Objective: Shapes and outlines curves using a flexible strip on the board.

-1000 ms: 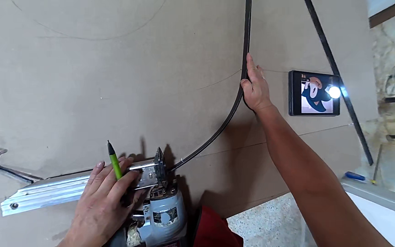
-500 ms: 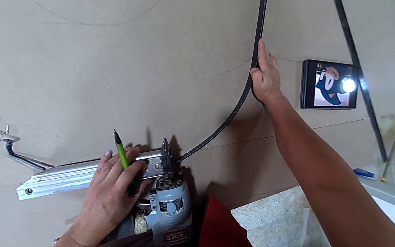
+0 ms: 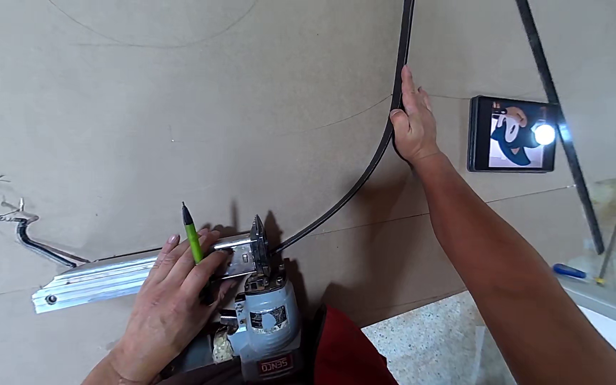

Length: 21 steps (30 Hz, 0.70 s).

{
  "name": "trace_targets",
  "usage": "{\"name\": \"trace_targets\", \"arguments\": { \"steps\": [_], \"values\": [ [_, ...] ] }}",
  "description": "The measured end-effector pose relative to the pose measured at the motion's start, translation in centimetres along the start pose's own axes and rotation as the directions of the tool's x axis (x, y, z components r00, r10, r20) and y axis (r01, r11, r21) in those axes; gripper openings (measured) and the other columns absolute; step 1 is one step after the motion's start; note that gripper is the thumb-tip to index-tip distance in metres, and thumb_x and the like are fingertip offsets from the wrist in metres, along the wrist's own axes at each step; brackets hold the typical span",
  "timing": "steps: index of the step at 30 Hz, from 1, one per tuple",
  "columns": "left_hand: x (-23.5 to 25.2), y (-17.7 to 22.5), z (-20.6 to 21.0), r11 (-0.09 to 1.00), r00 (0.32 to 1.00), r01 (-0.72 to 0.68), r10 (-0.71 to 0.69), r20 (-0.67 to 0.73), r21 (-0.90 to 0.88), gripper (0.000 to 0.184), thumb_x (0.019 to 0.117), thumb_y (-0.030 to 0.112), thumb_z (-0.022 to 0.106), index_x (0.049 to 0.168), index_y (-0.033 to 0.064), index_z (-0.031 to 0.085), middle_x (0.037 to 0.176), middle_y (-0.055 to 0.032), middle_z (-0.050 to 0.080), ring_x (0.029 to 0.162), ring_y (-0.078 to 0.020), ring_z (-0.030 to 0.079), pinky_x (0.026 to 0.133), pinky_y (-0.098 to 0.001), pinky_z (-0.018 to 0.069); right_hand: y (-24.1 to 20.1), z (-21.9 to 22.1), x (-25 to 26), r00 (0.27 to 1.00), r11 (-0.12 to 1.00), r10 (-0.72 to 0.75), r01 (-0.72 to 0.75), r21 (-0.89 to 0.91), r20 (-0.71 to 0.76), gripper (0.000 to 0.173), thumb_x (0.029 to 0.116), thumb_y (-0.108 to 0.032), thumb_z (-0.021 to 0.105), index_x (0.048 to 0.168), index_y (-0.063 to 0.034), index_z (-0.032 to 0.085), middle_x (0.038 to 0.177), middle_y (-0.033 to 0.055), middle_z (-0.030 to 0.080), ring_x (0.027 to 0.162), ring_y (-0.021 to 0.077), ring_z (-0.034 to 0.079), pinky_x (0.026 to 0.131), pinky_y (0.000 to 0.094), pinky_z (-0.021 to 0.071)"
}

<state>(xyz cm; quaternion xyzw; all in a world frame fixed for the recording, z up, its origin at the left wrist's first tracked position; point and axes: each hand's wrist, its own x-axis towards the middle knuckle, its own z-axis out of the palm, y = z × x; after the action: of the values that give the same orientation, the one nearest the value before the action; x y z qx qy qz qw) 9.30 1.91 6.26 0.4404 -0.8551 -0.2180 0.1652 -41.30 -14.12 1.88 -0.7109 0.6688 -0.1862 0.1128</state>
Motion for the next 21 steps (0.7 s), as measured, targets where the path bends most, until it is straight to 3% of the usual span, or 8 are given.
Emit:
{"name": "trace_targets", "arguments": {
  "steps": [21],
  "values": [
    [0.06,0.2,-0.35,0.999,0.998,-0.033,0.033,0.052,-0.004,0.045,0.0926,0.043,0.067,0.124,0.0102,0.066,0.141,-0.0175,0.061,0.139,-0.0337,0.053,0.12,-0.0589,0.0358,-0.17,0.28,-0.15,1.0,1.0,0.0,0.0,0.001,-0.02,0.066,0.1018,-0.027,0.029,0.165,-0.0093,0.023,0.168,0.0058,0.033,0.155,0.016,0.03,0.13,0.0469,0.0123]
  ]
}}
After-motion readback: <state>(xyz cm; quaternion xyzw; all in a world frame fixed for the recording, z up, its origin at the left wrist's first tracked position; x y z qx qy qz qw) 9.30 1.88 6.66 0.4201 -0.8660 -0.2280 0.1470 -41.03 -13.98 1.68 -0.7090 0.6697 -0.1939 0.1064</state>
